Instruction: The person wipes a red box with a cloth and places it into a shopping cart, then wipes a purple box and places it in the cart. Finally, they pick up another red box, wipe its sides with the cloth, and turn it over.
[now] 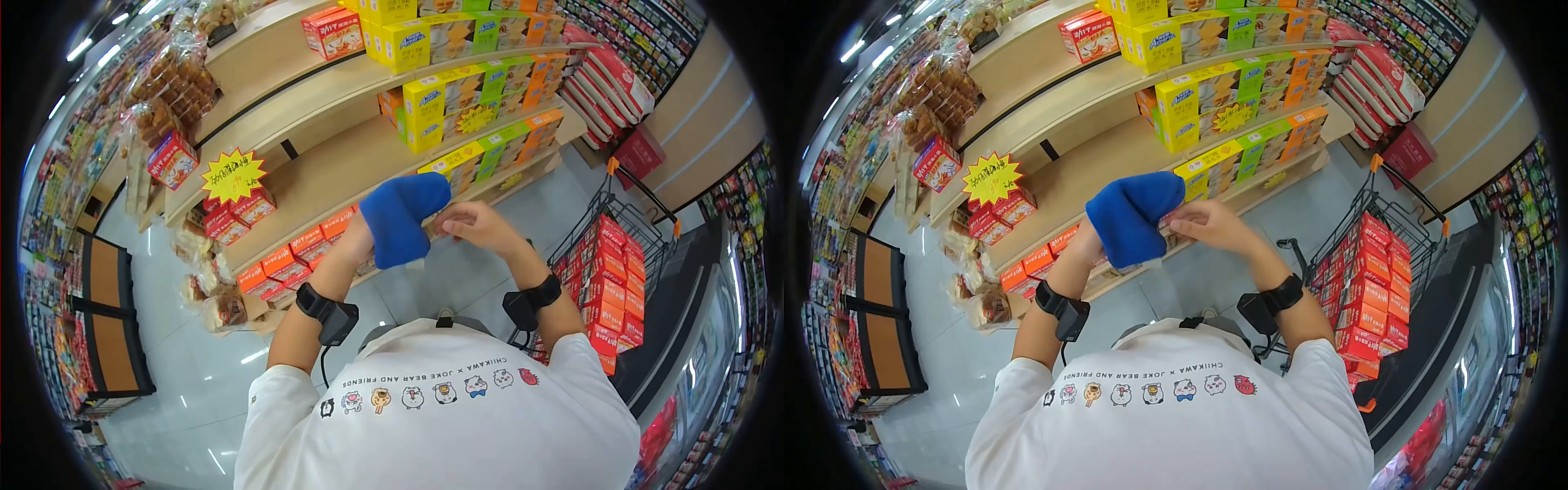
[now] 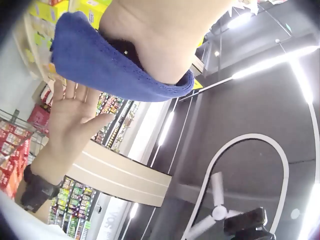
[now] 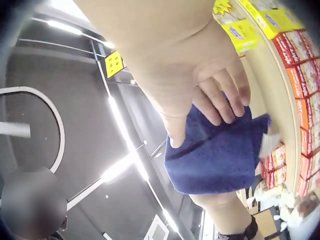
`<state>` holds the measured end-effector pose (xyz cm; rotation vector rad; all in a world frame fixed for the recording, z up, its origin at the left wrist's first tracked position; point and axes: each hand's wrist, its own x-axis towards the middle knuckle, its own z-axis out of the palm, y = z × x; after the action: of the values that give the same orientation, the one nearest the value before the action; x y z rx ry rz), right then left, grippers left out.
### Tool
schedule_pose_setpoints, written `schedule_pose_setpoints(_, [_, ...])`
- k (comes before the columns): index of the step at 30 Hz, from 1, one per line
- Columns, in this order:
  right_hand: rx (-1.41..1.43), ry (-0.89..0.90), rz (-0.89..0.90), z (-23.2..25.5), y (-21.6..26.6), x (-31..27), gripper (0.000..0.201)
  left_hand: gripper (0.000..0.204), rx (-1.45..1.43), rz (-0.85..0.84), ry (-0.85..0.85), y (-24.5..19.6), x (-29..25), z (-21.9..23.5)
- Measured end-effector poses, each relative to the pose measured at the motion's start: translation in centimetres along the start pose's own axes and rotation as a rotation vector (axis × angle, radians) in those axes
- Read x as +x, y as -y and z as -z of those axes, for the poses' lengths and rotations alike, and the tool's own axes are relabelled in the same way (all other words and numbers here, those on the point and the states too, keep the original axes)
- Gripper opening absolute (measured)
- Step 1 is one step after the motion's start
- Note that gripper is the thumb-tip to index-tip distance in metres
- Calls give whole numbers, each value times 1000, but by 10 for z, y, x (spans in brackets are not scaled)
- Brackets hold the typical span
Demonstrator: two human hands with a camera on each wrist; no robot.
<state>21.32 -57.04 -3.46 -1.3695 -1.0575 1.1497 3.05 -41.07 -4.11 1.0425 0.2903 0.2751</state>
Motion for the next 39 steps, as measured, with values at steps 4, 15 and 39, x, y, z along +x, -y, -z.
schedule_pose_setpoints(4, [309,36,119,-11,-6,10,34,48,176,-96,28,-7,-4,-25])
schedule_pose_setpoints(15, [613,-58,267,16,17,16,19,43,429,-74,70,-23,-10,-13])
schedule_pose_setpoints(39, [-809,-135,881,-18,89,8,17,41,627,67,157,-46,-13,-38])
